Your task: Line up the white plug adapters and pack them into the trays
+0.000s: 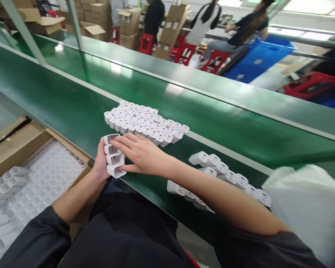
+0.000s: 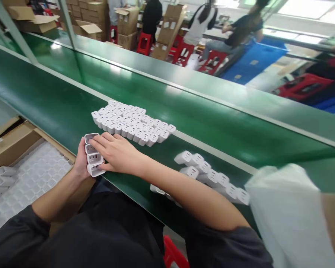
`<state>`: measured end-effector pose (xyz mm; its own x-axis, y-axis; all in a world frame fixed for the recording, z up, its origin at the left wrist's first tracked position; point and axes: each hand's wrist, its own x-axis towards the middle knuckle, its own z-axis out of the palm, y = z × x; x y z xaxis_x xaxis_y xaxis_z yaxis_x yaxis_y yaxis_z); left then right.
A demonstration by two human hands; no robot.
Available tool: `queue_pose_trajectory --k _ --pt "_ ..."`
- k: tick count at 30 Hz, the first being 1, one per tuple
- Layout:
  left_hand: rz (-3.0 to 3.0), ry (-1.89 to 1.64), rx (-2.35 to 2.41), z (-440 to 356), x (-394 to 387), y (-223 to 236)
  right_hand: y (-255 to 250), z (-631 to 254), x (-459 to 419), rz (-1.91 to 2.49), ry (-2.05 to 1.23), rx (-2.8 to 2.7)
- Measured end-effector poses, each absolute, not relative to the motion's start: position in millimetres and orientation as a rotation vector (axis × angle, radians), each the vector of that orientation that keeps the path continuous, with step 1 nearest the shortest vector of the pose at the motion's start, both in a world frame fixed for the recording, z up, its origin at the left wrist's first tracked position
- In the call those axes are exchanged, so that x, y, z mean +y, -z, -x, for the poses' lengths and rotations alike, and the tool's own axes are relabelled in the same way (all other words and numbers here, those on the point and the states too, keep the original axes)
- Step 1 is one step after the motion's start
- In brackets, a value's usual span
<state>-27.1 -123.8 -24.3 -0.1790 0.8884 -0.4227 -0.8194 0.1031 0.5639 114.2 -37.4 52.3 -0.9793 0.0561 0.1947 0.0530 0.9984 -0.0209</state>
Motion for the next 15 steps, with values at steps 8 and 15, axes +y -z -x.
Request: queue_pose_trajectory --k 8,15 --pt "-0.406 -1.758 1.503 93.4 -225.2 60.0 -51.9 -2.5 -64.3 -0.539 -0.022 -3.055" --pt "-0.745 -0.803 2.574 103.7 -395.3 102.3 -2.7 122.4 -99.9 -1.174 0.044 -2.926"
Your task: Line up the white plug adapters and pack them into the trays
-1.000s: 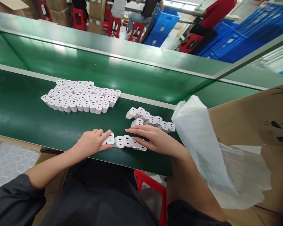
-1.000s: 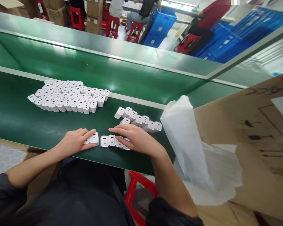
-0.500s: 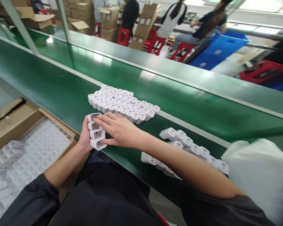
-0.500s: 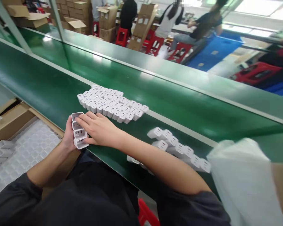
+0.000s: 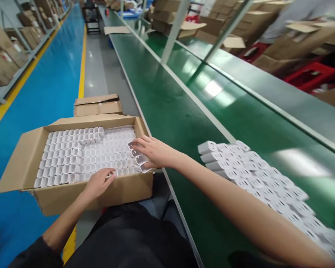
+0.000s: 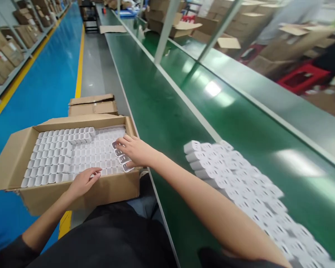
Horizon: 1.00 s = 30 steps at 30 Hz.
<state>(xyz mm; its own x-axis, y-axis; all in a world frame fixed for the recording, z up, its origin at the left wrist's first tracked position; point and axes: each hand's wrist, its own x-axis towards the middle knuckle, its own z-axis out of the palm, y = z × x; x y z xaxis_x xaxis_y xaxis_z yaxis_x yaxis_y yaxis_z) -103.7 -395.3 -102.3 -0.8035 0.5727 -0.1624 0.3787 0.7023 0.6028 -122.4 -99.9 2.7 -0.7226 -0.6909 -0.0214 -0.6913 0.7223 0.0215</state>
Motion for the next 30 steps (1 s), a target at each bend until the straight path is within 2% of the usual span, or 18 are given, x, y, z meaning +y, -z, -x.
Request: queue_pose_trajectory --k 4,10,16,20,25,30 --pt "-0.776 -0.531 2.739 90.4 -415.4 121.9 41.2 201.5 -170.8 1.436 -0.104 2.734" --pt "-0.757 -0.497 2.792 94.9 -403.4 134.4 77.0 293.6 -279.8 1.707 -0.349 2.542" --pt "-0.733 -0.608 2.66 98.4 -408.2 121.8 101.9 319.1 -316.3 1.622 -0.354 2.616" --pt "-0.661 -0.794 2.432 129.1 -425.4 106.2 90.6 308.7 -290.3 1.557 -0.267 2.691" --pt "-0.511 -0.578 2.521 218.0 -451.1 110.3 39.4 268.2 -199.2 1.33 -0.146 2.75" --pt "-0.596 -0.358 2.546 262.7 -452.4 106.3 -16.9 152.8 -72.5 1.004 -0.08 2.759"
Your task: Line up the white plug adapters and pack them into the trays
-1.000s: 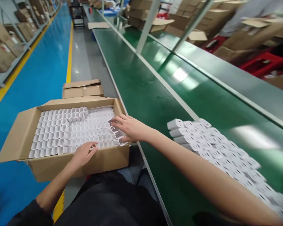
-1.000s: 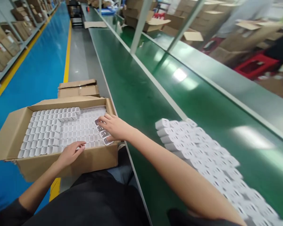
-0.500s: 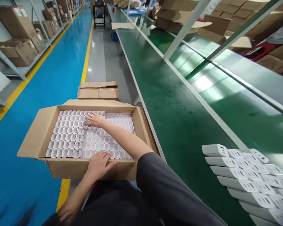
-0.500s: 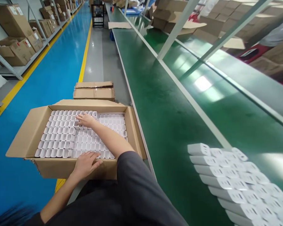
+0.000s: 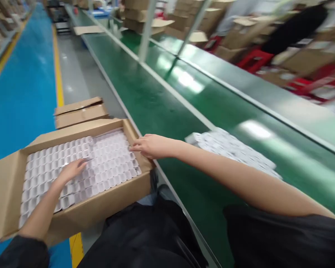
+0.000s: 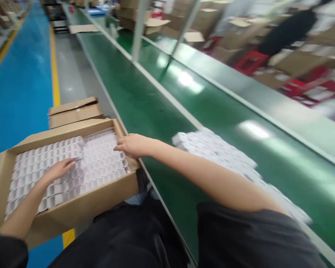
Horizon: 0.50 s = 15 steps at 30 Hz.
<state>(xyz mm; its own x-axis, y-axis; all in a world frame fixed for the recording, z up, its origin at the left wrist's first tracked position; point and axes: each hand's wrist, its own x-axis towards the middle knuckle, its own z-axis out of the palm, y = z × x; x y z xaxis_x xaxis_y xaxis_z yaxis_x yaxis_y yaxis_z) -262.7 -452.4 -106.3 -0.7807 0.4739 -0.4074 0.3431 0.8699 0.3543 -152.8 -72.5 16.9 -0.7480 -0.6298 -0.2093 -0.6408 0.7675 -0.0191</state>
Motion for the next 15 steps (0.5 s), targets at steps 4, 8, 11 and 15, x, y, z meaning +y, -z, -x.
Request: queue_pose_trajectory --k 4,8,11,15 --pt "-0.718 -0.099 2.415 282.1 -430.9 102.3 -66.1 15.7 0.2 0.488 0.113 2.898" --pt "-1.126 -0.024 2.339 267.5 -331.0 77.5 -96.9 -116.1 29.5 -0.174 0.261 2.992" --pt "-1.625 -0.181 2.208 188.4 -230.2 38.4 -96.4 -196.7 26.3 -0.537 0.354 2.979" --pt "-2.255 -0.44 1.635 36.7 -131.6 10.5 -76.8 -278.4 2.3 -0.914 0.558 2.94"
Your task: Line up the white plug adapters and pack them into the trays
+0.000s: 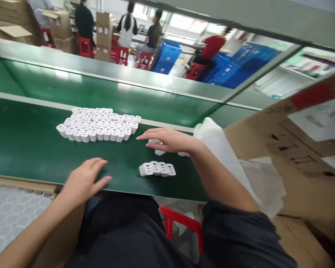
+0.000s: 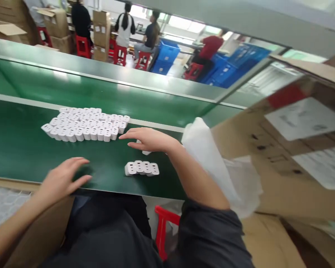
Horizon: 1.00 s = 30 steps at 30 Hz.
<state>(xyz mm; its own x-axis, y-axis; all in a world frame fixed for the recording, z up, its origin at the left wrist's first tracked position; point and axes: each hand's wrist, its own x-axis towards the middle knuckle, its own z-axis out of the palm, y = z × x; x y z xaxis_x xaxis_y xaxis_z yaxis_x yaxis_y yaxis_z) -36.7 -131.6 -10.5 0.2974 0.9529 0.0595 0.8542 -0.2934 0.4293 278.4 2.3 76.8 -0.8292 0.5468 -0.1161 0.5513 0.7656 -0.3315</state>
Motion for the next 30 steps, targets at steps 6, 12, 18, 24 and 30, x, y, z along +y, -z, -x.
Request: queue_pose_trajectory --k 6,12,18,24,30 --pt "-2.635 -0.349 1.129 -137.5 -90.6 31.5 -54.8 -363.6 -48.4 -1.438 0.707 2.874" --pt "-2.654 -0.154 1.171 -186.3 -77.5 41.0 -47.1 -403.2 -80.1 -1.665 0.793 2.808" --pt "-2.593 -0.252 1.151 -180.6 -75.5 41.2 -34.7 -411.2 -81.7 -1.731 0.79 2.83" --pt "-1.536 -0.666 1.089 -130.9 -63.4 25.6 -37.3 -378.7 -75.3 -1.62 0.614 3.177" --pt "-0.499 -1.023 0.862 -64.0 -74.8 23.0 -56.1 -275.6 -59.4 -0.927 0.431 3.442"
